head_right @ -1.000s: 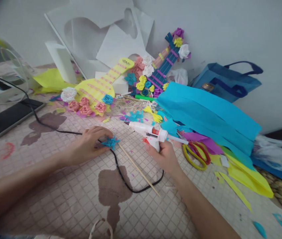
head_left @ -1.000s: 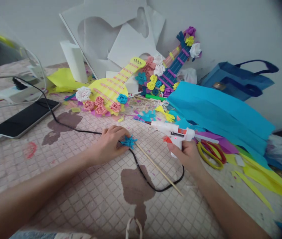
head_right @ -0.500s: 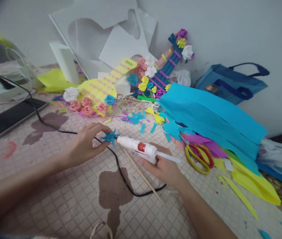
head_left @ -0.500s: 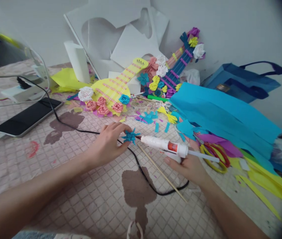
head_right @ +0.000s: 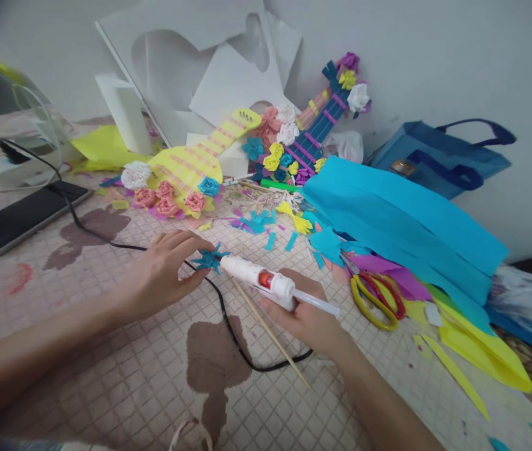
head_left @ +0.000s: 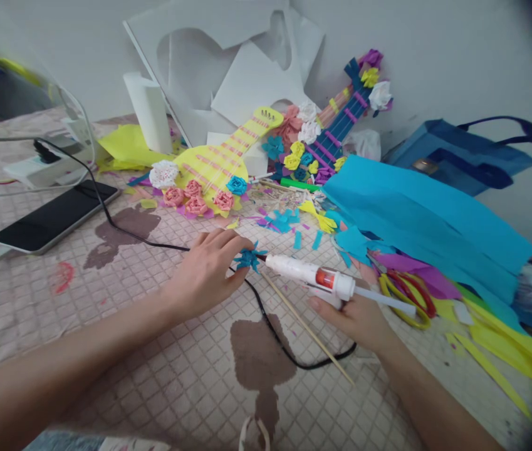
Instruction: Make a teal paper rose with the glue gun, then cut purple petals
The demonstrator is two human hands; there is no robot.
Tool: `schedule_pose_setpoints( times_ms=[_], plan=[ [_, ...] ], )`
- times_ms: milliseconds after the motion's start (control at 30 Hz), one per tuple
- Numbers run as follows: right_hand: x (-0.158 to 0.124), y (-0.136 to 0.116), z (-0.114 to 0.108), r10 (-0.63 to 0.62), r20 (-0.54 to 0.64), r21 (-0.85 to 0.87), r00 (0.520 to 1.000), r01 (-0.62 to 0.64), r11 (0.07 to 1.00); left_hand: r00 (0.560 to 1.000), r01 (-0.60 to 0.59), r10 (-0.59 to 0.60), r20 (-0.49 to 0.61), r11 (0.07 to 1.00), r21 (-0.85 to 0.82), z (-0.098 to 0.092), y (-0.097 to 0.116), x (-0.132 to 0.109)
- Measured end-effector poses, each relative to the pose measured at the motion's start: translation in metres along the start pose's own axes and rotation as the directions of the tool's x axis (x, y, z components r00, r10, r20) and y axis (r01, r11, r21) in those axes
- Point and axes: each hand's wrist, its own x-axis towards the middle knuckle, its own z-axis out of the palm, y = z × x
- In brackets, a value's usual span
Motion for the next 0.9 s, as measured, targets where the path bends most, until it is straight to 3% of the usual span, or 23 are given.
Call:
schedule_pose_setpoints(
  times_ms=[400,900],
  plan=[
    [0.002,-0.005,0.001,-0.069,0.009,-0.084,0.998,0.07,0.994,0.998,-0.039,0.046,-0.031,0.983,0.18,-0.001,0.006,-0.002],
    [0.006,-0.011,0.001,-0.118,-0.014,-0.036,0.993,0.117,0.992,0.994,-0.077,0.098,-0.054,0.951,0.299,-0.002,0.01,-0.002]
  ],
)
